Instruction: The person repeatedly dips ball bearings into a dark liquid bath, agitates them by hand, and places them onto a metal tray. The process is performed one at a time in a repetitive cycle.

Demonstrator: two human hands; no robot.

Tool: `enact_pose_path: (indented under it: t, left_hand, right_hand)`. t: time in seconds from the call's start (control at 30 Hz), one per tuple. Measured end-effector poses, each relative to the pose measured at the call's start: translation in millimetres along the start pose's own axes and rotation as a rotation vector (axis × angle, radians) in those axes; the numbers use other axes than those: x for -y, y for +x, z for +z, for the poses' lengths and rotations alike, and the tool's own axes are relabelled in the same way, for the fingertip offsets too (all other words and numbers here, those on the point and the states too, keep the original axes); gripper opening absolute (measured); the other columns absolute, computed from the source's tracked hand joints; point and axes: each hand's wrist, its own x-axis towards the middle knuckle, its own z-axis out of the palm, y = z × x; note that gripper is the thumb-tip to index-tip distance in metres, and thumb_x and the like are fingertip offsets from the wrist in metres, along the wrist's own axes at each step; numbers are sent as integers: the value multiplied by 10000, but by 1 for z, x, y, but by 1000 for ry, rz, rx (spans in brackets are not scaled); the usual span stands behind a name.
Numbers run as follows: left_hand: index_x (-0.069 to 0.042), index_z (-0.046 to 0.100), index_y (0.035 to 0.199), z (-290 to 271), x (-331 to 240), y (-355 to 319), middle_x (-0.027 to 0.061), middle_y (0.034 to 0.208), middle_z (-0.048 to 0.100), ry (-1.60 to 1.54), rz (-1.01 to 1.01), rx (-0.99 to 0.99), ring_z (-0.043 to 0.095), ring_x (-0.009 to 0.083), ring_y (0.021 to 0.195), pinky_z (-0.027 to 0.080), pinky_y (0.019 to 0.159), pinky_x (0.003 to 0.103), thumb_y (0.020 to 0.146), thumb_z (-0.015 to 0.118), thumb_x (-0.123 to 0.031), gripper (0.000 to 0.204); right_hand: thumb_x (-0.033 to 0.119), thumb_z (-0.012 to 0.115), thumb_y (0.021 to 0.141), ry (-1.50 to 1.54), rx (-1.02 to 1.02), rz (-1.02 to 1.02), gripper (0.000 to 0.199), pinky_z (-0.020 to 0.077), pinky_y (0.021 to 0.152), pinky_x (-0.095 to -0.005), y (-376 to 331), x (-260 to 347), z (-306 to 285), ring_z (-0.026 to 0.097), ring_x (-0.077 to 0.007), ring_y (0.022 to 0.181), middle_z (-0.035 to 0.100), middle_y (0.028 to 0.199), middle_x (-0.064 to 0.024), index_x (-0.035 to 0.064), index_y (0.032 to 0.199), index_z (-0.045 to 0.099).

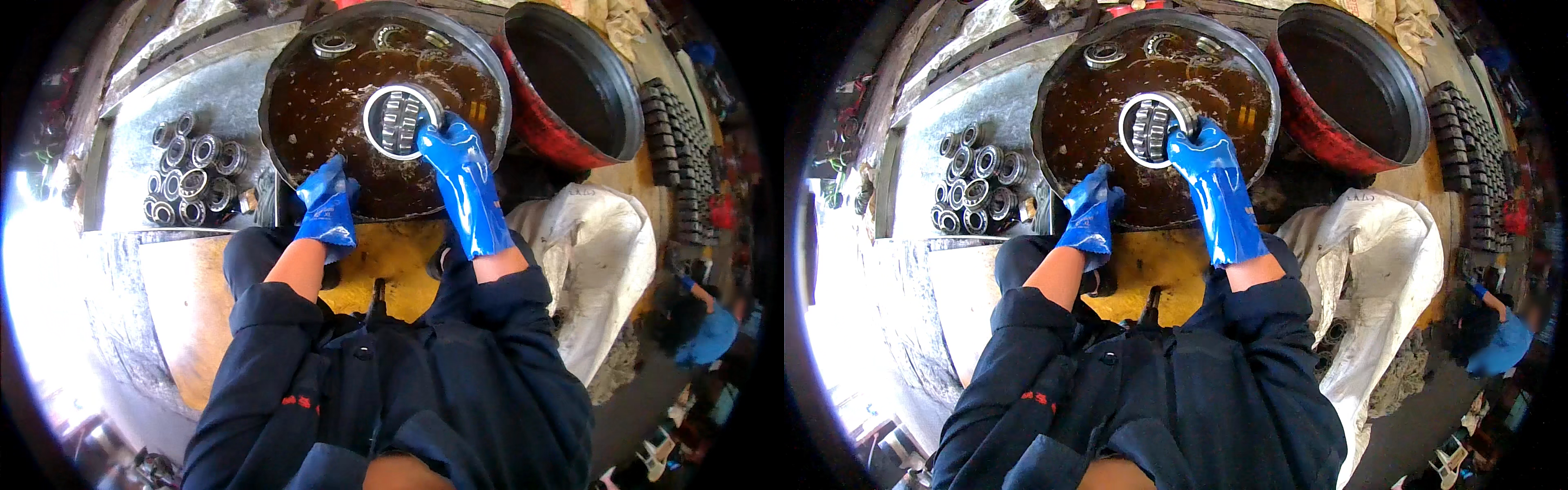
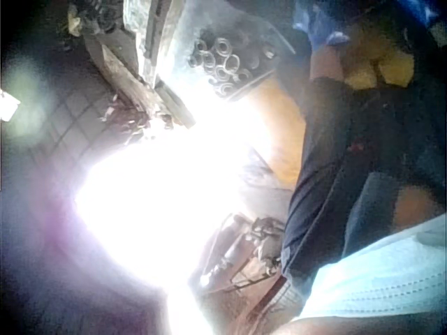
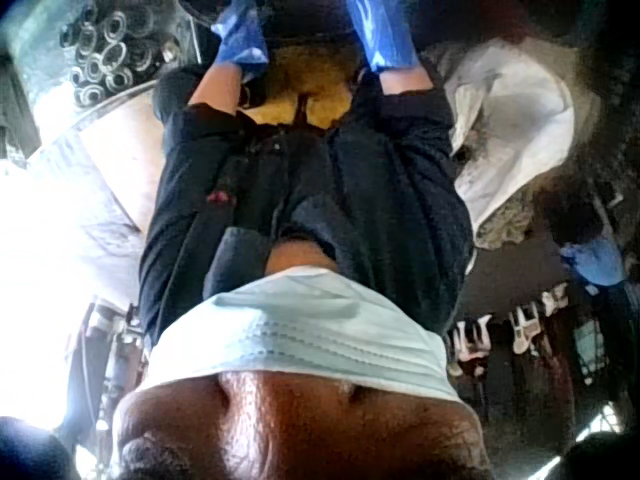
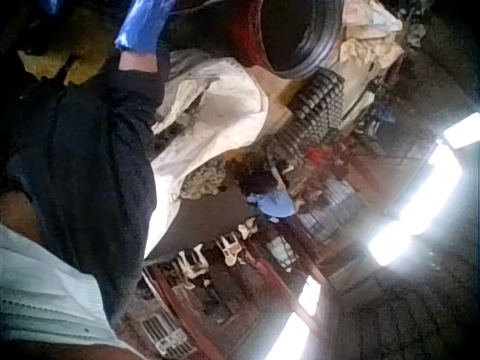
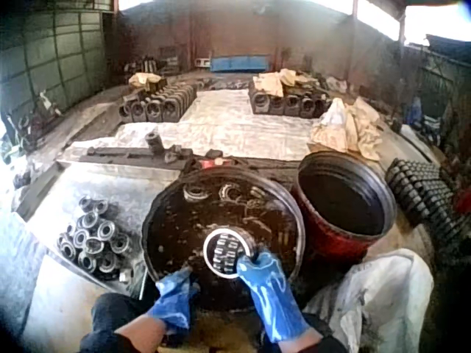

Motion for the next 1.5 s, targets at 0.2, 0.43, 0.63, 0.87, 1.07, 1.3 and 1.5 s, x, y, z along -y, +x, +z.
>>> enact_pose_path:
  t: [0.2,0.43,0.63,0.87,1.07,1.3,1.5]
  left_hand:
    - [-190,639,1275,0,-7,0,129,1186,726,551,-34,32,678,365,1117,520,970,463,822,653,-345,479]
    - [-216,574,1410,-7,-16,0,135,1271,693,572,-128,72,647,360,1191,496,1025,471,830,641,-346,598]
    - [-221,566,1420,-13,-39,-15,145,1298,675,686,-48,64,641,360,1196,496,1027,477,838,640,-362,603]
    - [-110,585,1377,-20,-34,-5,191,1222,692,482,105,91,667,372,1111,528,970,448,841,683,-357,599]
    - [28,560,1351,-52,-61,18,66,1126,692,-87,231,194,622,121,993,514,874,296,948,697,-325,553]
    - [-124,560,1409,-48,-84,25,16,1310,645,-821,-190,461,613,143,1188,480,977,314,1006,618,-344,463]
    - [-123,558,1410,-6,-45,65,66,1342,638,-870,-80,563,631,168,1166,506,1021,356,1046,548,-344,426]
  right_hand:
    - [146,695,879,225,-68,-41,326,552,850,-304,-13,12,-11,688,-142,908,752,1009,-114,-38,1148,696]
    - [151,681,917,501,-12,-21,284,550,765,-296,-11,-1,-17,668,-126,832,739,963,-70,-30,1134,701]
    - [151,664,914,136,-128,-132,308,546,812,-302,2,-3,-20,682,-151,876,743,998,-100,-26,1164,689]
    - [137,678,849,115,-141,-270,310,543,823,-321,4,3,-15,691,-160,866,748,980,-114,-10,1122,692]
    - [88,605,956,253,-28,-195,337,541,882,-288,-5,11,-12,676,-157,975,721,1129,-109,-34,1268,643]
    - [225,624,959,461,30,180,292,571,729,-300,-11,9,2,682,-167,853,721,1029,-81,23,1160,685]
    - [269,601,996,712,74,492,229,568,759,-290,-7,9,29,654,-171,934,703,1050,-69,119,1141,695]
